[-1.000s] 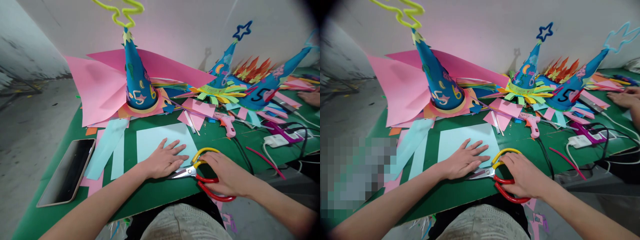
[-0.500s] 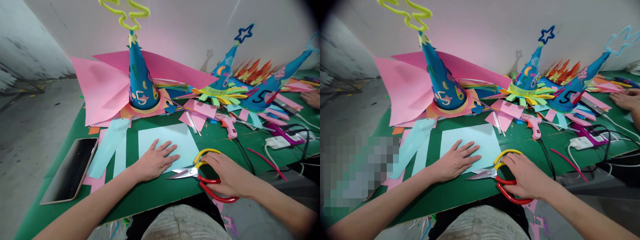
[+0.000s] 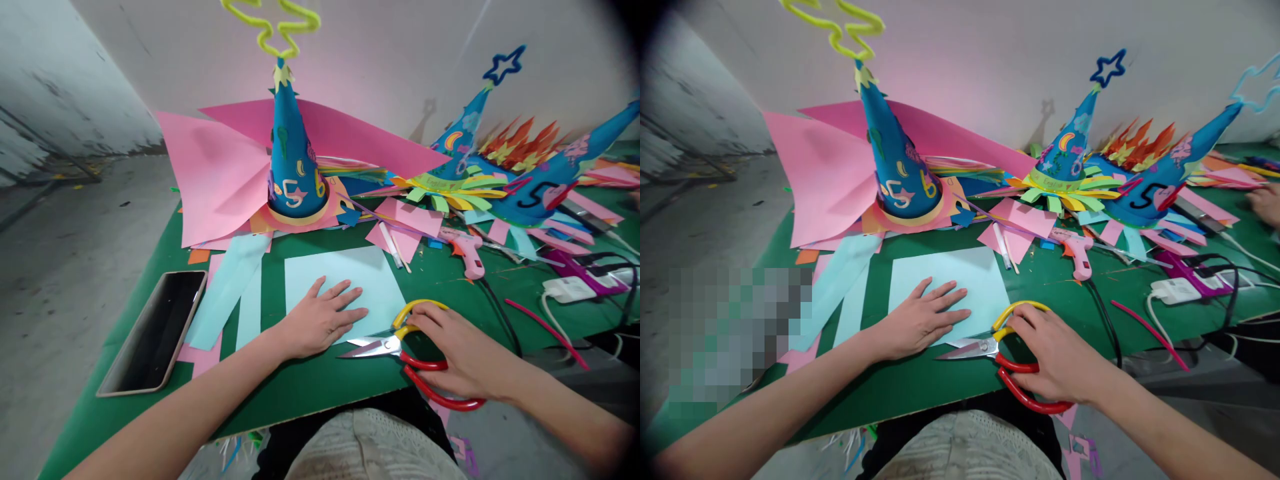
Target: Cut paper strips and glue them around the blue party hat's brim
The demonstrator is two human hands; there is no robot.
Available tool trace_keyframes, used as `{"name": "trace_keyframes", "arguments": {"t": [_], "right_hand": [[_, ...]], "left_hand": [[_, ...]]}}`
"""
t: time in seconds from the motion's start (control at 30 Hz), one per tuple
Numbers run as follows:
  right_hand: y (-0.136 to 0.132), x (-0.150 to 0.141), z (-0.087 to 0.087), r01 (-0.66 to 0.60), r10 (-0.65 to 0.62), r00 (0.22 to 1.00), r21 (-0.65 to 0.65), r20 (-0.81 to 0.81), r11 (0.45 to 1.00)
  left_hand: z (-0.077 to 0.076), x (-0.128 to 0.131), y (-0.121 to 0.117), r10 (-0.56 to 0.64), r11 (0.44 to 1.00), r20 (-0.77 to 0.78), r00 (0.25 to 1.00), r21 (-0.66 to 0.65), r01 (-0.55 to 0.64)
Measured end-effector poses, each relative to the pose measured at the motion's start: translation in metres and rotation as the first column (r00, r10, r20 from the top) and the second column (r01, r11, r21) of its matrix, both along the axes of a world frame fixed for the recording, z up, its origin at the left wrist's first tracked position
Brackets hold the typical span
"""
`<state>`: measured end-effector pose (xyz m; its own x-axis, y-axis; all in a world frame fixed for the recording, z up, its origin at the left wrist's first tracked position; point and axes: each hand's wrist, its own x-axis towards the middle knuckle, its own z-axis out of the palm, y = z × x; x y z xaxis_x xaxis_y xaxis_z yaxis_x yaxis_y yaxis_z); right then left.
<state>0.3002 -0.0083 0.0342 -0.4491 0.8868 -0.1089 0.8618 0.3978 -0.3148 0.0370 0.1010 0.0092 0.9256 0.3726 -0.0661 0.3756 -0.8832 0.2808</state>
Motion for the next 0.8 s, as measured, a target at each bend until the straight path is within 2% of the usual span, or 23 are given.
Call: {"name": "trace_keyframes", "arguments": {"t": [0.8], "right_hand": [[-0.001, -0.017, 0.0, -0.002, 0.0, 0.997, -0.026, -0.074, 1.0]], "left_hand": [[0.003, 0.017, -0.003, 0.022, 1.0, 0.025, 0.999, -0.002, -0.022]]}}
